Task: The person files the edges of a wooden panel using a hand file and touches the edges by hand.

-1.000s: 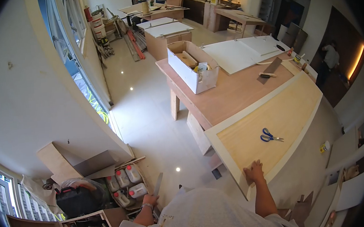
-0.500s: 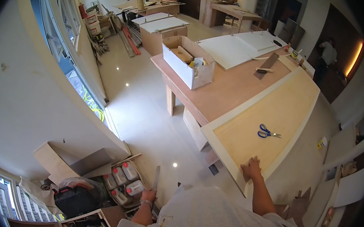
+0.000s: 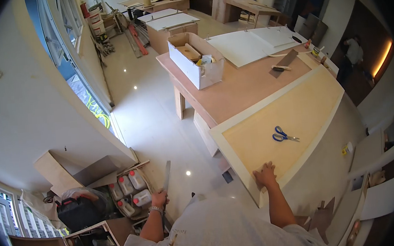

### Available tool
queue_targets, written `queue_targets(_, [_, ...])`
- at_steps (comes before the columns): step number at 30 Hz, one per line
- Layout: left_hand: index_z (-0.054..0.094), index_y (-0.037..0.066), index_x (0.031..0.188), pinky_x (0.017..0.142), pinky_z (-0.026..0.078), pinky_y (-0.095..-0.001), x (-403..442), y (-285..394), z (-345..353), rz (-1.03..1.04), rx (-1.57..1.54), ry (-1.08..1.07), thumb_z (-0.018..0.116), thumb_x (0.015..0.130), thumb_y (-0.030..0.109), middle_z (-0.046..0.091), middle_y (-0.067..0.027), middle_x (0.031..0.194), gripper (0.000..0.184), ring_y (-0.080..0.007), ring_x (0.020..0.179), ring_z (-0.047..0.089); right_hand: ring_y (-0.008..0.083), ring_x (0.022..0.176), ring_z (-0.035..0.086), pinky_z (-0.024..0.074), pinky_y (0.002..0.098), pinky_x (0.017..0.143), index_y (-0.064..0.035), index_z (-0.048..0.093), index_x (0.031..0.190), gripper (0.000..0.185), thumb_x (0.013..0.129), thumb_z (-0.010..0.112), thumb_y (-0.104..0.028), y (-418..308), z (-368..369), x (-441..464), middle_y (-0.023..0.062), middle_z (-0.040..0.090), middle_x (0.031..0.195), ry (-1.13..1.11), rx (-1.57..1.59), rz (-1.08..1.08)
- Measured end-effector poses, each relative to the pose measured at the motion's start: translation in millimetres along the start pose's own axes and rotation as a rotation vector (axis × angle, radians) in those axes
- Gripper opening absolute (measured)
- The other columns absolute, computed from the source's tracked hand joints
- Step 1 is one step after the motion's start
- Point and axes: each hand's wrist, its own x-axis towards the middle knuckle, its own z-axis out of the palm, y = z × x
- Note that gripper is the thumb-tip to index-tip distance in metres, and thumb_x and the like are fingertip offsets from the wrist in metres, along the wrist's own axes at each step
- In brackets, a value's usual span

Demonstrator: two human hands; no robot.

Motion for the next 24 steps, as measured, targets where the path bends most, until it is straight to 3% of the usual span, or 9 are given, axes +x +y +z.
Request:
queue_targets(5, [0.065, -0.007, 0.116, 0.042, 0.044, -0.0292, -43.2, 55.1, 25.7, 0.215, 0.101, 0.079, 0.073, 0.088, 0.018, 0.060, -0.0056, 0.071, 0.038, -0.0150, 0.048, 0.057, 0.0462, 0.153, 0.008, 0.0251, 0.0713, 0.113, 0.0050, 0.024, 0.156, 0.098, 0.089, 0.066, -0.052, 0.7, -1.0, -0.2, 0.0246, 0.008, 0.166, -0.014, -0.027, -0.005])
queue_targets(6, [0.061, -0.009, 0.126, 0.041, 0.042, -0.0290, -50.3, 65.1, 31.7, 0.251, 0.093, 0.078, 0.074, 0.089, 0.020, 0.062, -0.0066, 0.072, 0.049, -0.0139, 0.048, 0.056, 0.0459, 0.153, 0.007, 0.0244, 0.0711, 0.113, 0.0047, 0.024, 0.156, 0.096, 0.090, 0.065, -0.052, -0.4, -3.6, -1.8, 0.0242, 0.007, 0.166, -0.024, -0.026, -0.011])
queue_targets(9, [0.060, -0.007, 0.127, 0.043, 0.043, -0.0299, -81.2, 92.1, 52.1, 0.461, 0.117, 0.122, 0.071, 0.091, 0.021, 0.061, -0.0060, 0.071, 0.047, -0.0132, 0.048, 0.055, 0.0454, 0.153, 0.005, 0.0233, 0.0706, 0.114, 0.0038, 0.024, 0.156, 0.094, 0.091, 0.063, -0.051, -1.7, -10.2, -7.1, 0.0235, 0.005, 0.167, -0.056, -0.018, -0.023])
queue_targets(11, [0.059, -0.004, 0.130, 0.050, 0.045, -0.0296, -85.2, 96.3, 62.9, 0.601, 0.196, 0.125, 0.068, 0.094, 0.020, 0.063, -0.0060, 0.075, 0.045, -0.0115, 0.055, 0.057, 0.0457, 0.153, 0.006, 0.0240, 0.0704, 0.114, 0.0029, 0.024, 0.156, 0.094, 0.091, 0.063, -0.052, -1.1, -13.0, -5.8, 0.0236, 0.005, 0.167, -0.080, -0.026, -0.024])
queue_targets(13, [0.059, -0.001, 0.132, 0.064, 0.050, -0.0325, -90.3, 92.7, 75.2, 0.664, 0.266, 0.132, 0.067, 0.095, 0.020, 0.066, -0.0090, 0.083, 0.044, -0.0151, 0.070, 0.062, 0.0459, 0.153, 0.007, 0.0252, 0.0703, 0.114, 0.0019, 0.025, 0.157, 0.095, 0.090, 0.064, -0.053, 4.4, -8.6, 2.4, 0.0235, 0.007, 0.167, -0.081, -0.025, -0.029])
queue_targets(15, [0.057, -0.005, 0.134, 0.084, 0.051, -0.0348, -105.4, 84.9, 90.5, 0.631, 0.341, 0.174, 0.066, 0.095, 0.019, 0.070, -0.0166, 0.101, 0.047, -0.0211, 0.093, 0.065, 0.0471, 0.152, 0.011, 0.0298, 0.0676, 0.113, 0.0013, 0.024, 0.157, 0.096, 0.089, 0.064, -0.054, 4.4, -11.3, -3.4, 0.0245, 0.009, 0.166, -0.058, -0.053, -0.060])
queue_targets(18, [0.055, -0.009, 0.134, 0.098, 0.047, -0.0361, -85.8, 20.3, 101.3, 0.670, 0.155, 0.214, 0.066, 0.095, 0.020, 0.068, -0.0225, 0.117, 0.050, -0.0256, 0.108, 0.064, 0.0442, 0.153, 0.013, 0.0271, 0.0678, 0.114, -0.0008, 0.030, 0.155, 0.092, 0.089, 0.064, -0.055, 6.6, -9.9, -2.5, 0.0223, 0.012, 0.166, -0.047, -0.084, -0.081])
queue_targets(21, [0.053, -0.011, 0.135, 0.102, 0.045, -0.0353, -119.9, -15.1, 113.6, 0.692, 0.306, 0.306, 0.067, 0.095, 0.020, 0.066, -0.0232, 0.124, 0.052, -0.0257, 0.114, 0.062, 0.0413, 0.153, 0.016, 0.0223, 0.0689, 0.115, -0.0022, 0.038, 0.152, 0.086, 0.090, 0.064, -0.055, 6.1, -15.0, -9.3, 0.0205, 0.019, 0.166, -0.022, -0.185, -0.241])
queue_targets(24, [0.052, -0.011, 0.136, 0.102, 0.046, -0.0346, -149.1, -22.9, 126.9, 0.574, 0.088, 0.184, 0.068, 0.095, 0.020, 0.066, -0.0210, 0.125, 0.053, -0.0236, 0.116, 0.061, 0.0382, 0.153, 0.017, 0.0176, 0.0692, 0.116, -0.0056, 0.042, 0.151, 0.077, 0.093, 0.062, -0.052, -11.0, -3.1, -13.7, 0.0175, 0.024, 0.165, 0.004, -0.176, -0.546])
